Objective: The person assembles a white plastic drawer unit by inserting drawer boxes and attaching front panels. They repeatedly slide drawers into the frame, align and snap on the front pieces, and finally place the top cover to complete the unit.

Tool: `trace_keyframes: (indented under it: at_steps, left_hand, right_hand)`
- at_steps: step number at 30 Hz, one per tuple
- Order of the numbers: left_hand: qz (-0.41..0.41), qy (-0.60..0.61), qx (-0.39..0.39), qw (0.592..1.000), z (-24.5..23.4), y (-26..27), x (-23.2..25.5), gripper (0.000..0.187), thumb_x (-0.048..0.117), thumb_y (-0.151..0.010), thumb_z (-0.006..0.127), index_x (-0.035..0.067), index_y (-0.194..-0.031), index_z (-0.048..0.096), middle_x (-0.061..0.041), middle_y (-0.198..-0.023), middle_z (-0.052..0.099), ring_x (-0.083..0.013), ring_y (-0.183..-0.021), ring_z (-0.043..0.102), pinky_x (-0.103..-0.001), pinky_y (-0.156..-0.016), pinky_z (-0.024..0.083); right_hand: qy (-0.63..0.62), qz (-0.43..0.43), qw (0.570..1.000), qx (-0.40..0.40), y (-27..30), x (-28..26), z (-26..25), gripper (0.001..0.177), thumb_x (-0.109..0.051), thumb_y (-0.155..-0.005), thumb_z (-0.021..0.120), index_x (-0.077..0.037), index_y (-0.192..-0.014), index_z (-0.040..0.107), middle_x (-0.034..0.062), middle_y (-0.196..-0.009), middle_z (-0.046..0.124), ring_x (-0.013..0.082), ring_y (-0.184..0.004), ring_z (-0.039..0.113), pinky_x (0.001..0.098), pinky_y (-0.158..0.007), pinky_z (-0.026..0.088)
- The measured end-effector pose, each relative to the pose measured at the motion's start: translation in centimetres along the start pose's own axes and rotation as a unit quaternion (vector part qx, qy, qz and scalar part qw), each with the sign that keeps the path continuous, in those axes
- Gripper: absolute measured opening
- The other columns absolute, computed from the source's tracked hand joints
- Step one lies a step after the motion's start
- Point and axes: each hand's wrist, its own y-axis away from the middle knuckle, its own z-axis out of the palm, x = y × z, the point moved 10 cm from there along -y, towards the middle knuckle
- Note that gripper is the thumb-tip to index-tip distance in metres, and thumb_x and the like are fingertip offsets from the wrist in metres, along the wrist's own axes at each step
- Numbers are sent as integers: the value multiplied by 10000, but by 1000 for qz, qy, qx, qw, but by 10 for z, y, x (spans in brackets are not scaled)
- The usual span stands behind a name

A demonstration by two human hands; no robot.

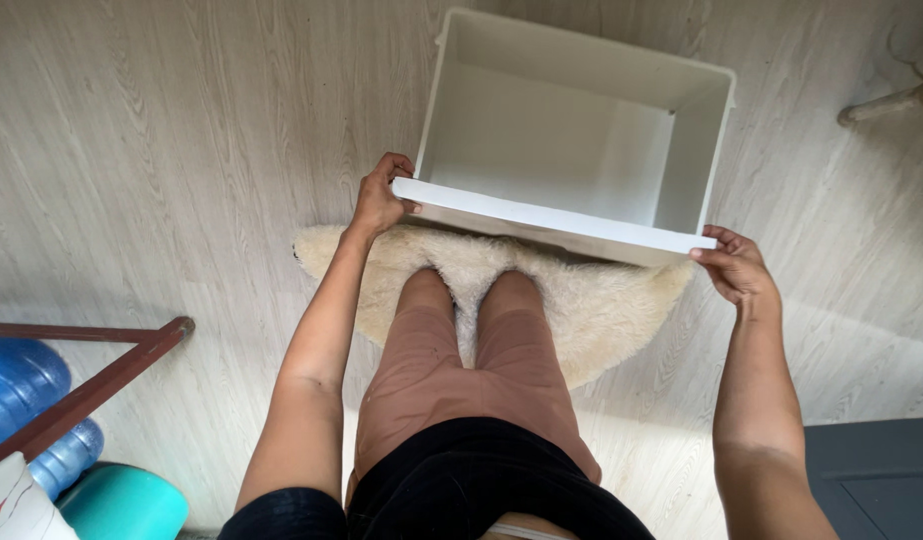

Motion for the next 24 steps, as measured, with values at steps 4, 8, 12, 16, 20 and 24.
trace_keyframes:
  at_steps: [4,8,12,16,20,24]
  left_hand:
    - [108,-120,81,983,-17,3,-11,516,-148,-650,817,66,-1071,608,-115,-1045,691,-288,-1003,667,-400,-863,549]
    - [200,-260,114,938,-17,-3,-25,430,-145,-694,789,60,-1045,651,-133,-1011,681,-356,-1002,648,-456,-894,526]
    - [215,-326,119,913,-11,-4,-49,422,-111,-670,787,62,-1038,673,-130,-1049,679,-353,-1040,637,-450,-917,531]
    - [258,-422,135,858,4,7,-58,300,-37,-706,777,43,-970,660,-135,-1140,689,-321,-1108,625,-440,-968,519]
    - [243,-460,144,842,4,9,-63,204,-13,-807,745,44,-987,667,-95,-1215,687,-286,-1168,615,-420,-1008,491]
    - [252,-458,115,845,5,24,-63,290,-45,-752,752,43,-1021,688,-86,-1229,690,-284,-1152,618,-412,-988,494]
  right_hand:
    - [64,-44,996,-34,-16,13,43,566,123,-727,781,-10,-1242,587,57,-1099,643,163,-1033,647,283,-971,546]
    - [189,-65,980,-4,-39,14,76,584,88,-717,805,-74,-1218,552,53,-1101,619,155,-1007,619,293,-893,542]
    - [278,-66,957,53,-45,18,93,548,48,-782,834,-28,-1265,587,94,-1160,650,226,-950,548,369,-872,554]
    - [330,-197,921,69,-15,0,107,471,-14,-793,845,5,-1206,619,95,-1253,644,214,-1135,648,345,-1016,522]
    - [381,-225,890,112,1,-3,116,413,-46,-754,870,26,-1103,662,118,-1219,649,240,-1065,674,346,-922,598]
    - [351,-218,899,145,19,14,111,418,-59,-803,848,6,-1172,665,105,-1236,671,223,-1071,686,327,-928,627]
